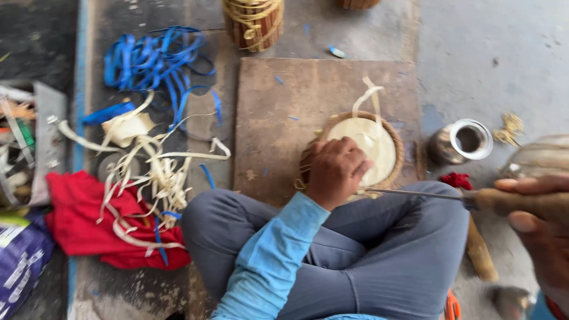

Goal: The person sits on the floor and uses a metal awl to thread a long white strap through the rim of a small drum. They repeatedly pull the strap through the holes and adjust the tension to secure the drumhead.

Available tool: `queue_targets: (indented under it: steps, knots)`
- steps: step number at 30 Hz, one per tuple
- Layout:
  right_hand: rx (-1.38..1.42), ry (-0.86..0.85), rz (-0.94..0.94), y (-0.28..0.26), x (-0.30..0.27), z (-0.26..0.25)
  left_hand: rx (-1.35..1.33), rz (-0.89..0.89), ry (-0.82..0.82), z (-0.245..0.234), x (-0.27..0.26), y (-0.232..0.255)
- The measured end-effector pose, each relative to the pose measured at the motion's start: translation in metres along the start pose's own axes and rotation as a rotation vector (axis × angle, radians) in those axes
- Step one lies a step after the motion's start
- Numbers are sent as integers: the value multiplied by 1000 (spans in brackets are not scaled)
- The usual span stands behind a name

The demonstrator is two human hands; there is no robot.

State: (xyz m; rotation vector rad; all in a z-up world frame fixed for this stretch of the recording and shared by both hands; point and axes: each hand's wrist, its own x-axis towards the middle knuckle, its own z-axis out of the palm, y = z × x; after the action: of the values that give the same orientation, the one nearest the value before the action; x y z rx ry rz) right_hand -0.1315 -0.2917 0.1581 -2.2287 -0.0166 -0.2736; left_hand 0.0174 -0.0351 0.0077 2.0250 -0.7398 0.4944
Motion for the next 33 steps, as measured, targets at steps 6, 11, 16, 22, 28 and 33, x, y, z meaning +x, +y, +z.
queue_targets:
  steps: [6,11,16,22,28,33]
  knots:
    - [-40,-52,73,46,-1,-16,0,-12,1,4,-3,0]
    - [-220,-104,-19,53,-2,-25,6,4,11,6,-5,-2]
    - [-96,-92,83,28,8,-15,5,8,6,4,-4,-2]
    - [30,-118,133,-1,20,-28,-22,26,-56,-6,4,-2]
    - [-331,-485,-220,23,37,-68,0,86,-86,-25,22,-6]
    - [-420,-947,-80,51,51,-74,34,27,-55,-21,20,-2]
